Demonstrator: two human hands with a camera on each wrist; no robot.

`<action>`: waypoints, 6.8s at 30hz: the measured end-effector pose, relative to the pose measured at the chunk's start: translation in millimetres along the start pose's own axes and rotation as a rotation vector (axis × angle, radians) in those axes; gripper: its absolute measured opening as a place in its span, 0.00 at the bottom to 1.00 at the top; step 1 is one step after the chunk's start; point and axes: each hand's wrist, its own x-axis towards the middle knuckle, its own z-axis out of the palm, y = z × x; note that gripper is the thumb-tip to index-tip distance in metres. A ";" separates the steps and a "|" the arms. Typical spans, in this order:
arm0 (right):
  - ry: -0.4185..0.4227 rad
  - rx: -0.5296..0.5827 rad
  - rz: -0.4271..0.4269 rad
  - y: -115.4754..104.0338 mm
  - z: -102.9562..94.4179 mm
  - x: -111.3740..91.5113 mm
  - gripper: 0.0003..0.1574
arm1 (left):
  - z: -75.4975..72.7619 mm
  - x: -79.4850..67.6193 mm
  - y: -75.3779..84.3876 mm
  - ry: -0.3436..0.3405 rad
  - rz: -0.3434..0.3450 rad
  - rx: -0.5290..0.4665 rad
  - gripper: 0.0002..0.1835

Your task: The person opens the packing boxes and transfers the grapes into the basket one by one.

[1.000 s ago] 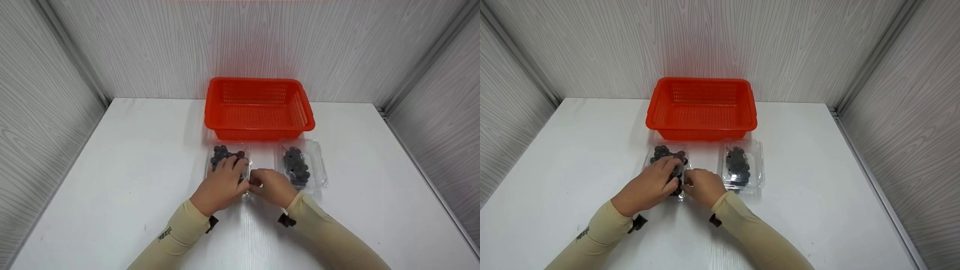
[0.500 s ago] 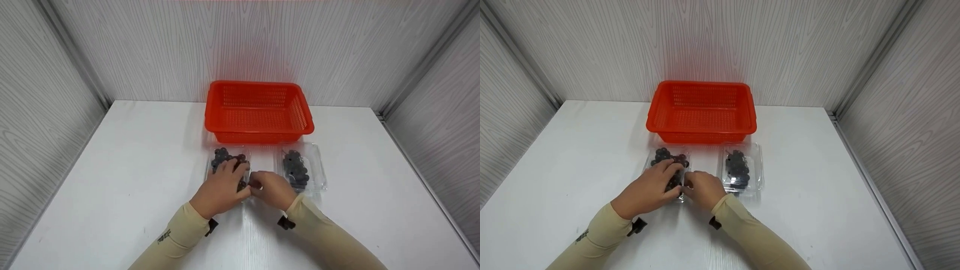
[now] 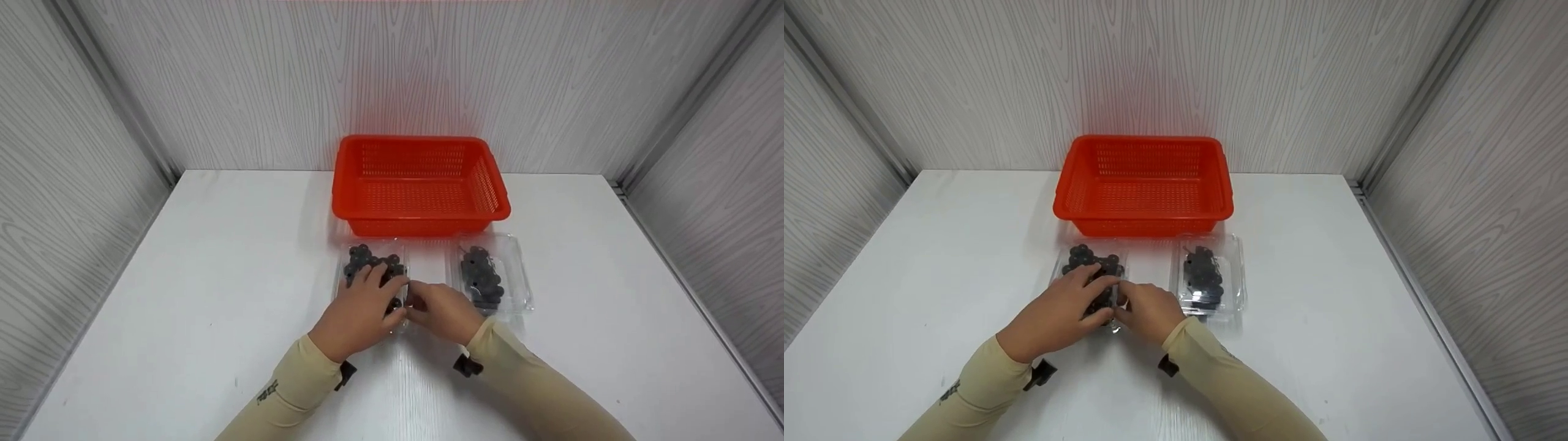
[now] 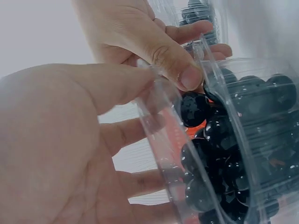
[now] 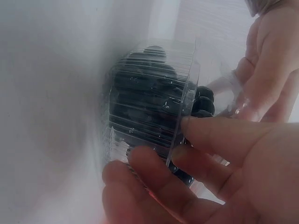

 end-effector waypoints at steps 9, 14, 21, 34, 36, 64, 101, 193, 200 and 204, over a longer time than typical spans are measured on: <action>0.022 0.012 -0.028 3.4 0.4 0.4 0.07 | 0.4 -1.8 -0.7 0.046 0.025 0.031 0.35; 0.007 0.019 -0.016 3.1 -0.1 -0.1 0.07 | -0.1 -2.2 -0.4 0.038 0.024 0.028 0.33; 0.002 0.032 -0.010 3.5 -0.4 -0.3 0.07 | -0.4 -1.0 1.0 0.029 0.031 0.019 0.30; 0.023 0.012 -0.001 3.7 -2.0 1.1 0.08 | -10.9 -2.8 -1.8 0.062 0.025 -0.037 0.27; 0.029 -0.005 0.004 3.6 -2.1 1.7 0.09 | -11.4 -2.3 -2.7 0.058 0.021 -0.038 0.30; 0.022 -0.007 -0.025 4.5 0.5 1.3 0.08 | -14.8 8.5 -1.5 0.069 0.078 0.034 0.27; 0.032 -0.039 -0.038 7.1 -3.1 0.0 0.10 | -27.3 7.5 -4.7 0.066 0.017 -0.107 0.36; 0.109 -0.075 -0.046 6.6 -3.6 -4.1 0.10 | -81.6 -34.6 -60.7 0.425 -0.244 0.023 0.24; 0.101 -0.075 -0.061 6.6 -5.2 0.0 0.10 | -90.1 -49.6 -77.5 0.117 -0.455 0.070 0.20; 0.108 -0.089 -0.082 7.0 -4.9 0.8 0.11 | -86.8 -50.5 -83.0 -0.012 -0.481 0.056 0.27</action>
